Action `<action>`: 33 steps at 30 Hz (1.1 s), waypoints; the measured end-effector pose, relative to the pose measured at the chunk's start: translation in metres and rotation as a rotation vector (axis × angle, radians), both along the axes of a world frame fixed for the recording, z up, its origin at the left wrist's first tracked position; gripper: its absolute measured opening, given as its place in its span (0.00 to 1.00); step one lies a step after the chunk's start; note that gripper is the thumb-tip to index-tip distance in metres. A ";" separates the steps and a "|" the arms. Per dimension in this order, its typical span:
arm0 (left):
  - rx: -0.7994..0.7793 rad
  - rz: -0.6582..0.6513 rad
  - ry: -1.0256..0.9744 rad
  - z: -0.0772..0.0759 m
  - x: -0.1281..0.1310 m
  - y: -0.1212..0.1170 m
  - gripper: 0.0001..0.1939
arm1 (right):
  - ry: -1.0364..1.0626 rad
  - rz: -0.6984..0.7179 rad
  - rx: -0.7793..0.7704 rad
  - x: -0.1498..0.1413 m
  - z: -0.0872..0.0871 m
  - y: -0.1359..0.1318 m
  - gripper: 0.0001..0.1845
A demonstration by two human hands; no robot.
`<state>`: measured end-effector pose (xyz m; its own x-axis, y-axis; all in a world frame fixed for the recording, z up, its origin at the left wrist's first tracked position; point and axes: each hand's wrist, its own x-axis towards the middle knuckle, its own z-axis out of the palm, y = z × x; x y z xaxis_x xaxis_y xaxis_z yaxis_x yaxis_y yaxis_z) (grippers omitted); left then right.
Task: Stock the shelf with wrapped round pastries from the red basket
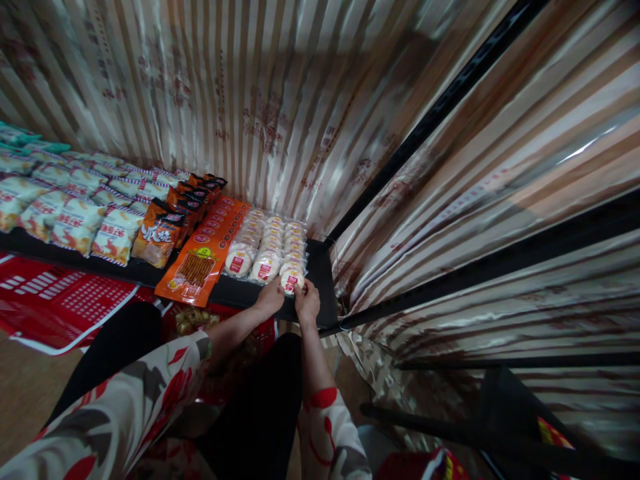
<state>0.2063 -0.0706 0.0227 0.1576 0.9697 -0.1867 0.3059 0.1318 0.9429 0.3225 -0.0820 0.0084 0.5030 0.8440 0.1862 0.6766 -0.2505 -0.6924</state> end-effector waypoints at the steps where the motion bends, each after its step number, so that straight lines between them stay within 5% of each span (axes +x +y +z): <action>1: 0.025 -0.010 0.043 0.000 0.000 -0.001 0.20 | -0.007 0.000 0.010 0.000 -0.001 -0.001 0.19; 9: 0.161 -0.038 0.192 -0.003 -0.005 -0.013 0.24 | -0.007 0.002 0.081 -0.004 -0.006 -0.004 0.22; 18: 0.183 -0.063 0.238 -0.003 -0.011 -0.024 0.16 | -0.104 -0.071 0.196 -0.016 -0.009 -0.013 0.20; 27: 0.150 -0.059 0.213 0.002 -0.028 -0.043 0.13 | -0.004 -0.021 0.291 -0.064 -0.009 -0.046 0.16; 33: 0.126 -0.039 0.209 -0.013 -0.050 -0.053 0.09 | 0.107 0.096 0.307 -0.099 -0.020 -0.068 0.15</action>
